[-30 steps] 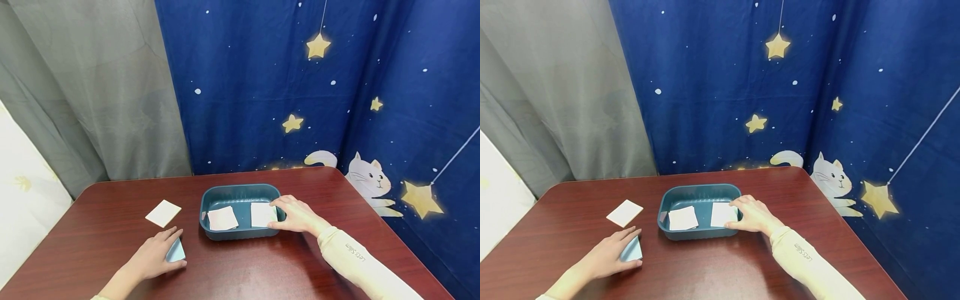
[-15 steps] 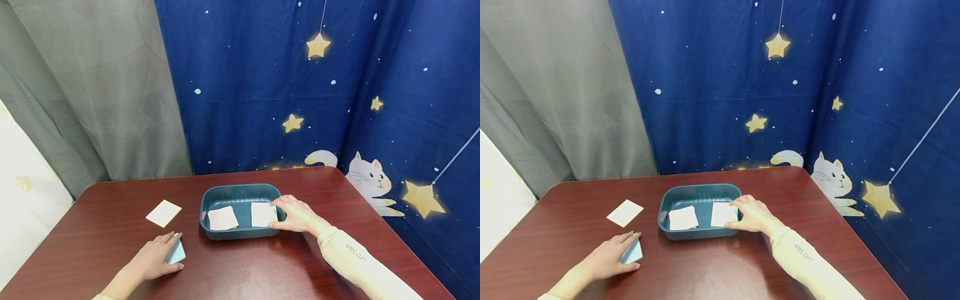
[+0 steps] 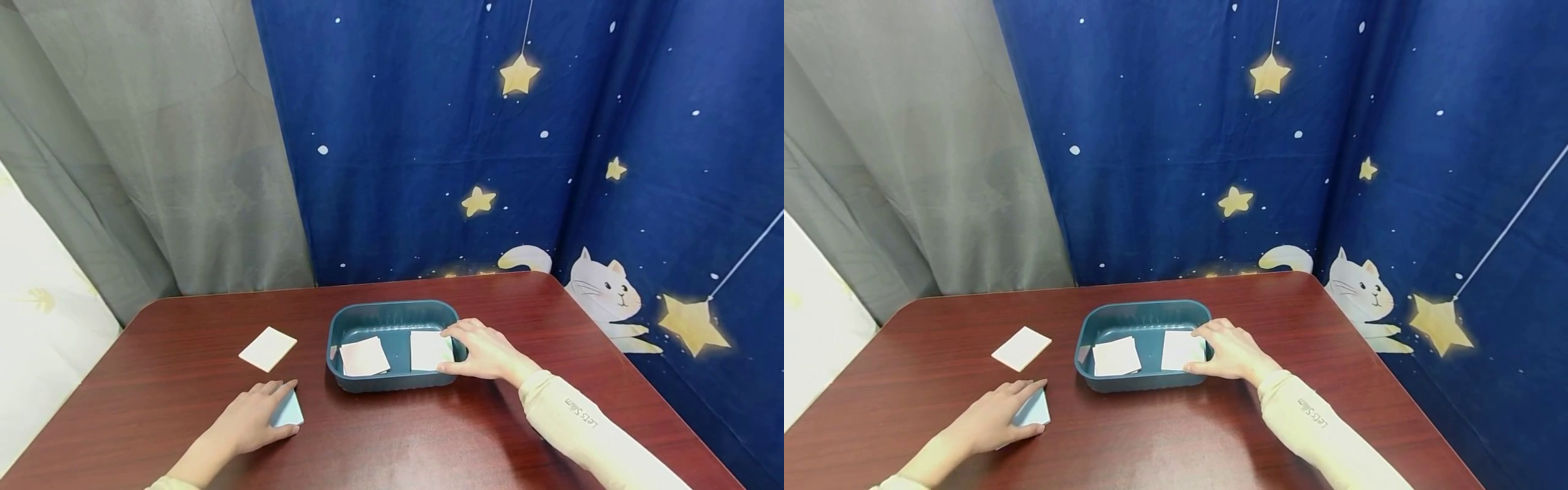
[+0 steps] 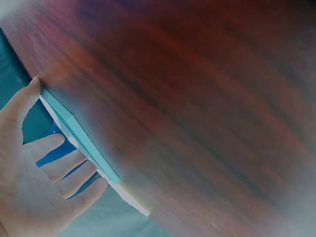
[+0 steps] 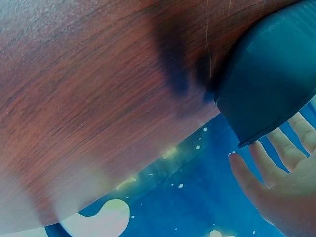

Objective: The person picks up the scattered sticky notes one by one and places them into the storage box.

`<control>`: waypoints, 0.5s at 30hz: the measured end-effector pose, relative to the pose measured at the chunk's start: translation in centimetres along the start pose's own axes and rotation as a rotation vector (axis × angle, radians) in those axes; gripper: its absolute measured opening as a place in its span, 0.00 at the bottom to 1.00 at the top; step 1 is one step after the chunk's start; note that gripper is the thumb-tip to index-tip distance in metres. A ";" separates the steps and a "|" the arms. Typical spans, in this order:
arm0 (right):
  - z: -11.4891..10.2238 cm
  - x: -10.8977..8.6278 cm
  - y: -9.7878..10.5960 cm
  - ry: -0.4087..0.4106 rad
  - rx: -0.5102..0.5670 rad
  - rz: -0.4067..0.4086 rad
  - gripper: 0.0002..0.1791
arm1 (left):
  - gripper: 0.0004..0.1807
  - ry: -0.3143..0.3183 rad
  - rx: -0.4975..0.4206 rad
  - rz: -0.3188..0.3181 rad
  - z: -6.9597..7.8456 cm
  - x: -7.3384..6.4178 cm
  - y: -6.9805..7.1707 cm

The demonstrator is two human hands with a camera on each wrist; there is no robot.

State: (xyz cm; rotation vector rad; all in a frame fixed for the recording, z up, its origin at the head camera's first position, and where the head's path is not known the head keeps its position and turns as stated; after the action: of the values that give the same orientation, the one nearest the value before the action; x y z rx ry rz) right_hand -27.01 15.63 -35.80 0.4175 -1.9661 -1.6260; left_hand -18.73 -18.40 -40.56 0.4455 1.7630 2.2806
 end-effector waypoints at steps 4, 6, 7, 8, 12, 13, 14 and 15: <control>0.0 0.0 0.0 0.004 -0.002 0.002 0.36 | 0.38 -0.036 0.034 0.042 0.2 0.1 0.2; 0.0 0.0 0.0 0.003 -0.001 0.001 0.36 | 0.38 -0.056 0.057 0.063 0.3 0.2 0.2; 0.0 0.0 0.0 0.002 -0.001 0.000 0.36 | 0.38 -0.066 0.068 0.074 0.4 0.3 0.3; 0.0 0.0 0.0 0.000 0.001 -0.001 0.36 | 0.38 -0.075 0.079 0.083 0.4 0.3 0.3; 0.0 0.0 -0.1 -0.007 -0.003 -0.004 0.36 | 0.38 -0.093 0.109 0.095 0.5 0.4 0.3; 0.1 0.1 -0.1 -0.009 -0.004 -0.003 0.36 | 0.38 -0.090 0.114 0.093 0.4 0.4 0.3; 0.1 0.1 -0.1 -0.009 -0.006 -0.003 0.36 | 0.38 -0.086 0.117 0.089 0.4 0.4 0.3; 0.1 0.1 -0.1 -0.009 -0.009 -0.002 0.36 | 0.38 -0.079 0.118 0.084 0.3 0.4 0.3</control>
State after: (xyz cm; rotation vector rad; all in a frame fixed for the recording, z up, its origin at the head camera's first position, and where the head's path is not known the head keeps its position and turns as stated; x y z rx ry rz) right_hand -27.12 15.63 -35.93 0.4095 -1.9655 -1.6399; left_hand -18.96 -18.08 -40.18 0.6344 1.8797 2.1880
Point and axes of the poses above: each hand's wrist, its own x-axis towards the middle knuckle, its own y-axis out of the back of the hand, z = x × y, the point moved 6 cm from there along x, towards the middle knuckle, and after that the axes turned 5 degrees about -x, right-handed, at the moved point
